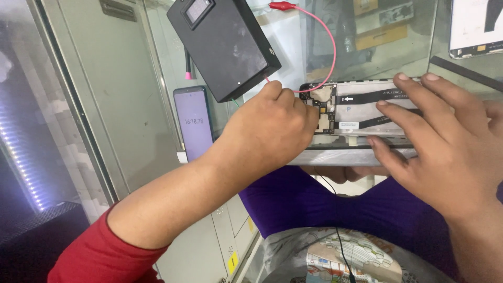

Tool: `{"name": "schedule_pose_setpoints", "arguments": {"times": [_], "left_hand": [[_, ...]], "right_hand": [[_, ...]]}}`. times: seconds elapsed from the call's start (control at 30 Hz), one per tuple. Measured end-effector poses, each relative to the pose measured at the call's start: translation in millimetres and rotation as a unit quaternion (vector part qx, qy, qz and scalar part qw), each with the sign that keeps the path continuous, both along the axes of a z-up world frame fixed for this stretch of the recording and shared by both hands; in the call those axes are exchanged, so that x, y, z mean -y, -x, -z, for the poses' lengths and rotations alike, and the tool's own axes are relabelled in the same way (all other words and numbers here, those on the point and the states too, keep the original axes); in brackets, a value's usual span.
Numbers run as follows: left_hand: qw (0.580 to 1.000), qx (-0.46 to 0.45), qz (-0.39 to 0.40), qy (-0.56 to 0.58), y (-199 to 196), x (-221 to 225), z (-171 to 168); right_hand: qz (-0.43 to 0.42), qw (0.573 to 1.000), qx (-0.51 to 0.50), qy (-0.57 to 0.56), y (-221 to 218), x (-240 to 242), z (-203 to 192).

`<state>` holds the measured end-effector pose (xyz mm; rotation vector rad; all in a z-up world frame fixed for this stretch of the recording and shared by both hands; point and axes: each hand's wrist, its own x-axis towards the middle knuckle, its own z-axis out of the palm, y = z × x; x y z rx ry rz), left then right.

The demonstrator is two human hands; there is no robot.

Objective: Assembling and testing internal components of a smartphone on a repair bench.

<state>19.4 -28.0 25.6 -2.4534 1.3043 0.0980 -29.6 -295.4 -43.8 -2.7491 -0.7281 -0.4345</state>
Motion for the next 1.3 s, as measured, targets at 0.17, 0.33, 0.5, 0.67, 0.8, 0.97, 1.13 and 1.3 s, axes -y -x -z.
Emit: {"name": "schedule_pose_setpoints", "arguments": {"times": [0.17,0.33,0.5,0.67,0.8,0.97,1.13,1.3], "left_hand": [[0.999,-0.004,-0.015,0.031,2.1,-2.7,-20.2],[0.982,0.120,-0.028,0.143,10.7,-5.6,-84.1],[0.925,0.030,-0.123,0.358,71.4,-24.1,-87.4],[0.861,-0.056,-0.179,0.472,138.8,-32.5,-24.3],[0.837,-0.164,-0.255,0.457,189.8,-30.4,28.7],[0.830,-0.208,-0.284,0.432,225.0,-28.9,72.9],[0.823,-0.250,-0.308,0.407,240.8,-31.1,101.8],[0.825,-0.259,-0.325,0.384,257.4,-38.3,141.3]], "right_hand": [[0.012,1.000,0.012,0.025,1.7,-0.8,-1.8],[0.007,0.999,0.024,0.029,1.0,-1.3,-5.7],[0.018,1.000,-0.004,0.012,4.9,-3.8,-5.9],[0.020,0.999,-0.042,-0.001,7.1,-3.3,-6.6],[-0.026,0.992,-0.065,-0.105,-1.9,-7.0,-25.9],[-0.084,0.986,-0.086,-0.112,-64.4,-44.7,-59.3],[-0.116,0.985,-0.110,-0.061,-139.9,-95.5,-34.7],[-0.096,0.991,-0.086,-0.031,-164.7,-114.9,11.1]]}}
